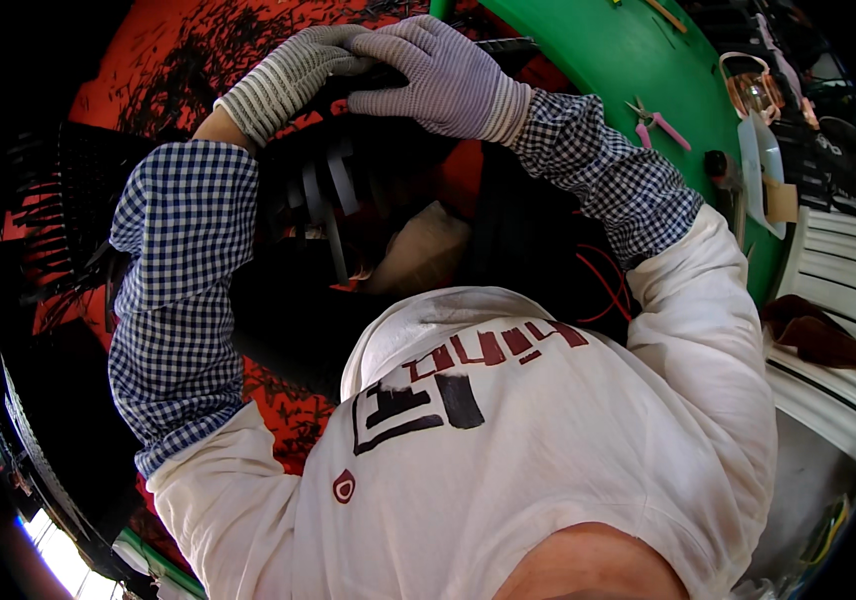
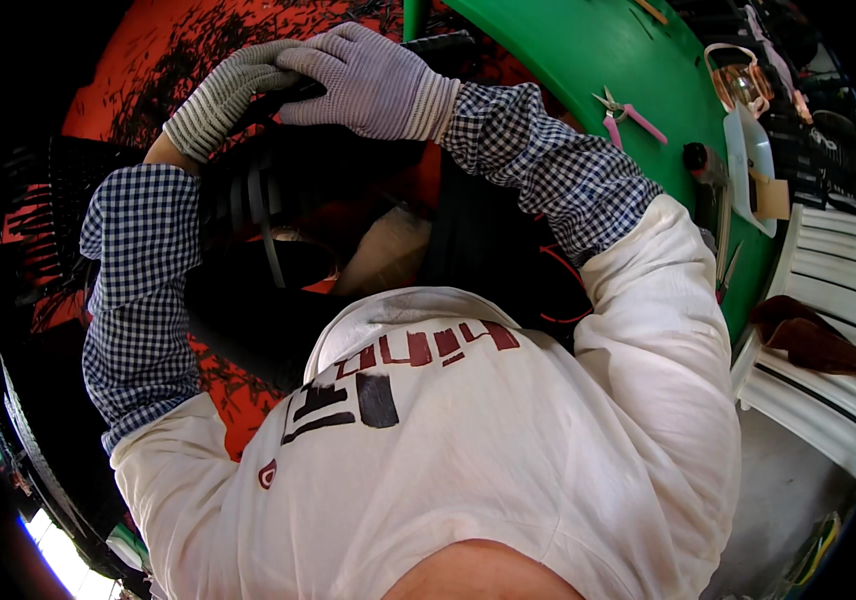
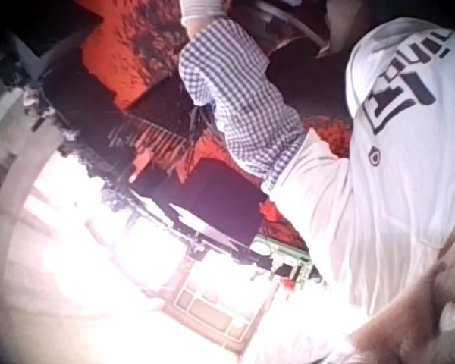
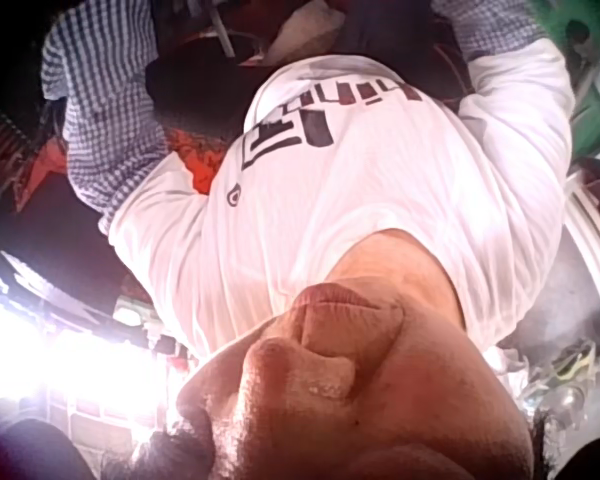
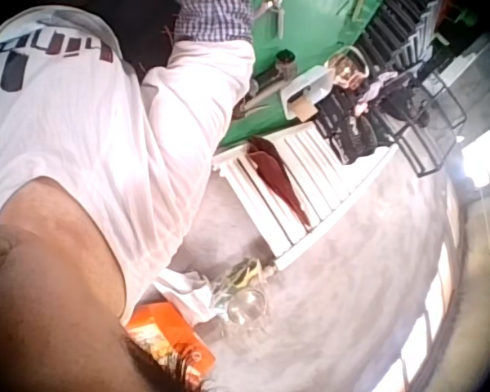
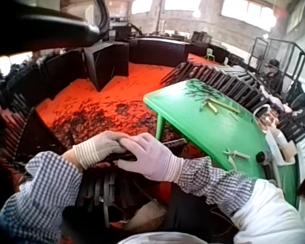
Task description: The person staples a black bamboo mat to a dark frame by hand, using a pneumatic stapler and pliers to secure the mat's edge.
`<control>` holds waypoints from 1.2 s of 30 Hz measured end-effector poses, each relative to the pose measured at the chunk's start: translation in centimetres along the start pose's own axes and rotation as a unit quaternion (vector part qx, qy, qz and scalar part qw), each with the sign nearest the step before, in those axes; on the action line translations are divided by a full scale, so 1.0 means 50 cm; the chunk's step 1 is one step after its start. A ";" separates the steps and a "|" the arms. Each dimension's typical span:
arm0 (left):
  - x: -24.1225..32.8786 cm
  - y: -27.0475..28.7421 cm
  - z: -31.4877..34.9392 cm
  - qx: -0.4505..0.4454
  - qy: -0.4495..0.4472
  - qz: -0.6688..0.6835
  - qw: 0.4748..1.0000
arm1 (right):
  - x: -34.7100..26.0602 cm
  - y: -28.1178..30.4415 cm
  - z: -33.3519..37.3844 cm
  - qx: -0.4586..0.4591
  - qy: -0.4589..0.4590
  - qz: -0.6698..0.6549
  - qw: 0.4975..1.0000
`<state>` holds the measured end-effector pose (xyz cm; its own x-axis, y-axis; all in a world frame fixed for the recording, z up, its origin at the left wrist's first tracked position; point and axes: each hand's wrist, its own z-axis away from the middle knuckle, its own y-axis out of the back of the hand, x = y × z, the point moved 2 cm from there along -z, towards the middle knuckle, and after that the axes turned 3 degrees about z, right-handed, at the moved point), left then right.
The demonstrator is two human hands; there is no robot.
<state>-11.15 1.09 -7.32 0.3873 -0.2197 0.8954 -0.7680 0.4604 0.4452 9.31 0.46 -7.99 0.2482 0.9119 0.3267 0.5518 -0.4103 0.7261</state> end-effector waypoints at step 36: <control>0.049 -0.020 0.043 0.180 0.080 -0.189 0.962 | 0.042 -0.092 0.007 0.031 -0.040 0.030 0.998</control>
<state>-10.53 -1.75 -5.55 0.7254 -0.1643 0.6685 -0.6724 0.0386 0.7392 7.58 4.27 -10.83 0.3439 0.8837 0.3175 0.5815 -0.4659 0.6669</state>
